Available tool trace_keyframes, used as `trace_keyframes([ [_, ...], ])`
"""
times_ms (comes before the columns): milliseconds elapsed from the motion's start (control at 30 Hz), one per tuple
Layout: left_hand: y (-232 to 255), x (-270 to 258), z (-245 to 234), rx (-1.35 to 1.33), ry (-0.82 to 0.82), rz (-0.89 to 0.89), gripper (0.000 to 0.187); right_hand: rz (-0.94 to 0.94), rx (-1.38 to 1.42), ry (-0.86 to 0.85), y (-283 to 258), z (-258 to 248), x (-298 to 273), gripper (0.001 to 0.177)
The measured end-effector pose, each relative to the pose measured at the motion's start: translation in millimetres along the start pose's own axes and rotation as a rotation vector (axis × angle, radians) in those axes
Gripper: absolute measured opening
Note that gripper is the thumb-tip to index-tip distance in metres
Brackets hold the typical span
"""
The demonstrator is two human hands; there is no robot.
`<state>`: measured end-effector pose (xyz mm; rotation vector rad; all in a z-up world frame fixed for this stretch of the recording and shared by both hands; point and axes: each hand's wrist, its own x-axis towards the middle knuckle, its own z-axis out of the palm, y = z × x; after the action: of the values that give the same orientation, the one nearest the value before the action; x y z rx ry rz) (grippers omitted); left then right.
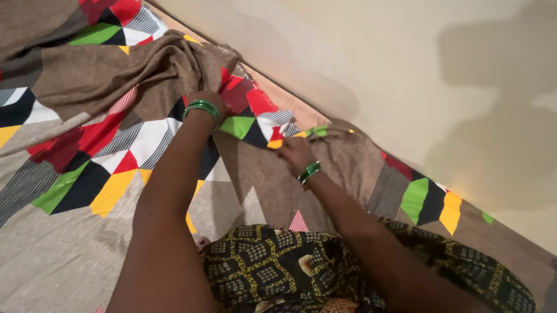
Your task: The person spreads a bedsheet across a mattress and tucks the edges under the mattress by hand.
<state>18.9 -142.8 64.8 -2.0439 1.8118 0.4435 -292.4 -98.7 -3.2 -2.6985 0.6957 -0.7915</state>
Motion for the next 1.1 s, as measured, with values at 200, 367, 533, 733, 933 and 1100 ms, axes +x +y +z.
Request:
trace_keyframes([
  [200, -3, 32, 24, 0.003, 0.0, -0.048, 0.045, -0.076, 0.088, -0.104, -4, 11, -24, 0.008],
  [367, -9, 67, 56, -0.076, 0.202, -0.198, 0.037, -0.011, 0.0, 0.007, 7, 8, -22, 0.008],
  [533, -18, 95, 51, 0.102, 0.329, -0.27, 0.046, 0.081, -0.161, 0.096, 20, -11, -24, 0.015],
  [733, -13, 79, 35, -0.103, 0.106, -0.285, 0.046, 0.125, -0.123, 0.049, 56, -15, -51, 0.012],
  [933, -20, 125, 63, -0.166, 0.225, -0.317, 0.033, 0.15, -0.087, -0.018, 62, -6, -63, 0.009],
  [1100, -52, 131, 33, -0.077, 0.663, -0.501, 0.079, 0.2, -0.092, 0.016, 66, -13, -54, 0.007],
])
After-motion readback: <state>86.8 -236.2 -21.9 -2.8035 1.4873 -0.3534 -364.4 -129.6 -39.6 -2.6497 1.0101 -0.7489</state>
